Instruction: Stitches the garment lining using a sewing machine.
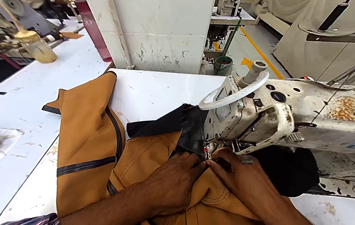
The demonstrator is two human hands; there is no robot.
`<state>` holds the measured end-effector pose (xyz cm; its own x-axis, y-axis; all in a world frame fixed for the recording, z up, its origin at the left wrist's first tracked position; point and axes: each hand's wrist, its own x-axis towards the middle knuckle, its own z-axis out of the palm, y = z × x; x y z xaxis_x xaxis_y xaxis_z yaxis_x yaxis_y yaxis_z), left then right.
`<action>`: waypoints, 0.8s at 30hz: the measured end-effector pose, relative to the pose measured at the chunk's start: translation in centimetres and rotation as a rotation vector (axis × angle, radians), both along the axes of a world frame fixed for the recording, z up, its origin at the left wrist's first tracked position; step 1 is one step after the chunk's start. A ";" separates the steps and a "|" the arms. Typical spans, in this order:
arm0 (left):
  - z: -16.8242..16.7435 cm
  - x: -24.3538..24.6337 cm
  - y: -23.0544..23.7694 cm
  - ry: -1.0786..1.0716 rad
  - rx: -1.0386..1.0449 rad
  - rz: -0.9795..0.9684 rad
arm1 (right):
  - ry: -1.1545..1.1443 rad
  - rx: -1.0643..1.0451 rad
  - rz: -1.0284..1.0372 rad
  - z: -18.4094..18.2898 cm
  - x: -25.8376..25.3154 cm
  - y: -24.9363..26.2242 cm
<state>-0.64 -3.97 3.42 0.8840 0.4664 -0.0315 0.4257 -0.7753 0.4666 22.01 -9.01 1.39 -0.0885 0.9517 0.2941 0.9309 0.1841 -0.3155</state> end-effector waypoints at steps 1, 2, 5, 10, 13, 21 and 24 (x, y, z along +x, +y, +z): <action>0.1 0.1 0.0 0.007 -0.006 0.000 | 0.012 -0.054 -0.040 0.4 -0.1 0.2; 0.1 0.1 0.1 0.018 -0.009 0.000 | 0.017 -0.105 -0.070 0.9 -0.3 0.4; 0.0 0.2 0.0 0.035 -0.011 0.005 | 0.037 -0.278 -0.134 2.2 -0.4 1.3; 0.1 0.3 0.4 0.036 -0.025 -0.005 | -0.027 -0.150 -0.035 1.2 0.6 1.8; 0.1 0.5 0.6 0.035 -0.036 -0.012 | -0.124 0.025 0.032 -0.1 0.4 2.1; -0.1 1.0 1.2 0.021 -0.046 0.006 | 0.038 -0.228 0.044 1.1 2.0 2.4; -0.8 1.1 1.4 -0.024 0.064 0.008 | 0.060 -0.166 0.051 0.9 1.8 2.3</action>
